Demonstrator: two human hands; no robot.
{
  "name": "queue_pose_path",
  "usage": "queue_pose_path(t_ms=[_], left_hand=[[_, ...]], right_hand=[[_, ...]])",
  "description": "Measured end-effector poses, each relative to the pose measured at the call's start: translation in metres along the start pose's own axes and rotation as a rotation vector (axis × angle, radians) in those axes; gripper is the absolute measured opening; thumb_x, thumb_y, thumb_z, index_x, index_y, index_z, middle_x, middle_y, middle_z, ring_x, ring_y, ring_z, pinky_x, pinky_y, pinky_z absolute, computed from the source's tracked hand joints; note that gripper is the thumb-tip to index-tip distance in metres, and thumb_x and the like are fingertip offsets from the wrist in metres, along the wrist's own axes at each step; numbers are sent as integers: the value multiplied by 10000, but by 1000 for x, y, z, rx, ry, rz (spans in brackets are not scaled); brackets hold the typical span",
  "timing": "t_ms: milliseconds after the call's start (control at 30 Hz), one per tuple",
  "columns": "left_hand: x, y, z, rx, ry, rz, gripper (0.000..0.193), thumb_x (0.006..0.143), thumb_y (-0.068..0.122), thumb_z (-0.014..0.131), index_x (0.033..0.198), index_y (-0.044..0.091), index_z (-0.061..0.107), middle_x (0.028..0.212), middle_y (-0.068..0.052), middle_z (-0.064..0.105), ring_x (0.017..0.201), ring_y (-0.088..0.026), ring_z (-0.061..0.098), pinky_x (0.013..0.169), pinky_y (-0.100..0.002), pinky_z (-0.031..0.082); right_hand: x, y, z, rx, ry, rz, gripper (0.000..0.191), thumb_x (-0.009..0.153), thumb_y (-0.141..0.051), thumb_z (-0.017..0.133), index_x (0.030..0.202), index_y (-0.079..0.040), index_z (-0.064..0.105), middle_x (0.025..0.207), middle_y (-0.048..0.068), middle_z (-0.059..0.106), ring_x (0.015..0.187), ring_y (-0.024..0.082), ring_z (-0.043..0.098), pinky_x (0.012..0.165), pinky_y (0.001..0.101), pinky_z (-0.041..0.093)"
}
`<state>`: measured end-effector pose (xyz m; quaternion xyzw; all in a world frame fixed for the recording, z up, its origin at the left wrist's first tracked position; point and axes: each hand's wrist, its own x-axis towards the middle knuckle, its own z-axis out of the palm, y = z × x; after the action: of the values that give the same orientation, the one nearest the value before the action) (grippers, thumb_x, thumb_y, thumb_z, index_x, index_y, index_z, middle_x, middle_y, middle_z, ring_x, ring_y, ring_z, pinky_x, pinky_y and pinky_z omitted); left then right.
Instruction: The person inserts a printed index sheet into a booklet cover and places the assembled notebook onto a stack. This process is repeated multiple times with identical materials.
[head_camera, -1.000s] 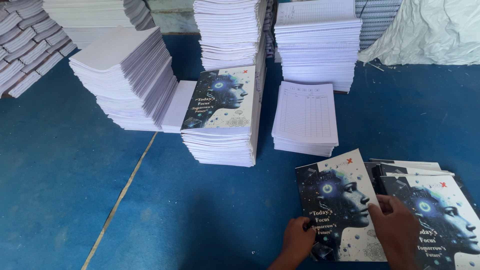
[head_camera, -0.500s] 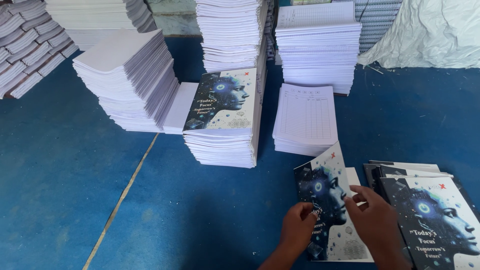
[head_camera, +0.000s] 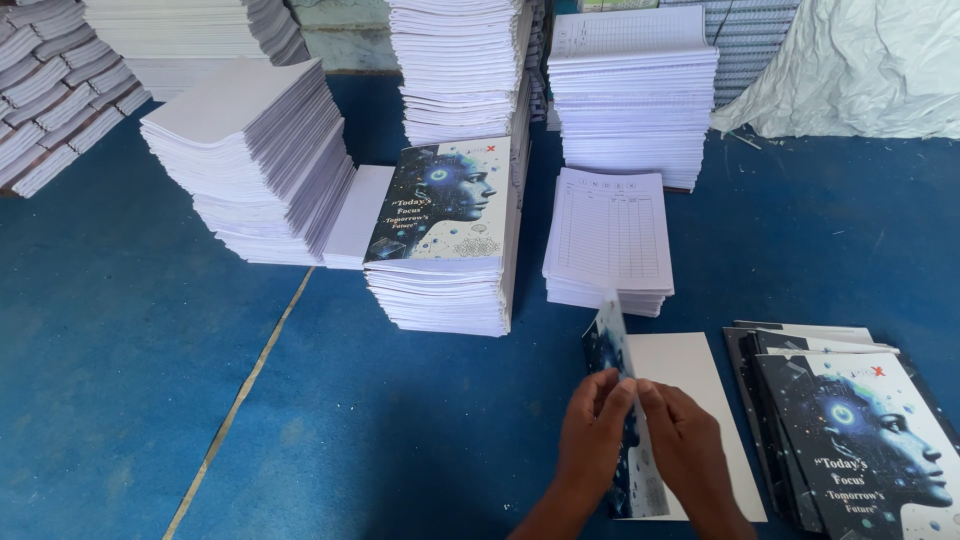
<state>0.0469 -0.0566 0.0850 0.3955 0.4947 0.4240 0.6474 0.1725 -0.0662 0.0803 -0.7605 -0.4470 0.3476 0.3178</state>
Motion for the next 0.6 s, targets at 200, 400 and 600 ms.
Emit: queue_pose_path(t_ms=[200,400,600], left_hand=[[-4,15,-3,-28,1,-49,671,922,512,585,1410,57,510,1222,-100,634,1099,-175,664,792,-287,598],[-3,22,-9,135,67,-87,582,866,284,640,1395,81,508,1200,-108,662,1072,-195,677,810,-326,605],[5,13,-26,153,100,-6,497,914,213,587,1382,53,536,1255,-148,672,1135,-229,684,985,-358,537]], right_hand=[[4,6,14,72,-100,-23,442,1034,-362,481,1185,-32,733,870,175,776,680,235,720,569,332,558],[5,20,28,92,-182,-42,382,971,-260,538,1265,-70,689,1034,159,786,852,251,803,711,354,655],[10,32,42,-91,-193,-20,397,968,-362,589,1224,-89,718,1231,132,718,1121,275,710,912,433,600]])
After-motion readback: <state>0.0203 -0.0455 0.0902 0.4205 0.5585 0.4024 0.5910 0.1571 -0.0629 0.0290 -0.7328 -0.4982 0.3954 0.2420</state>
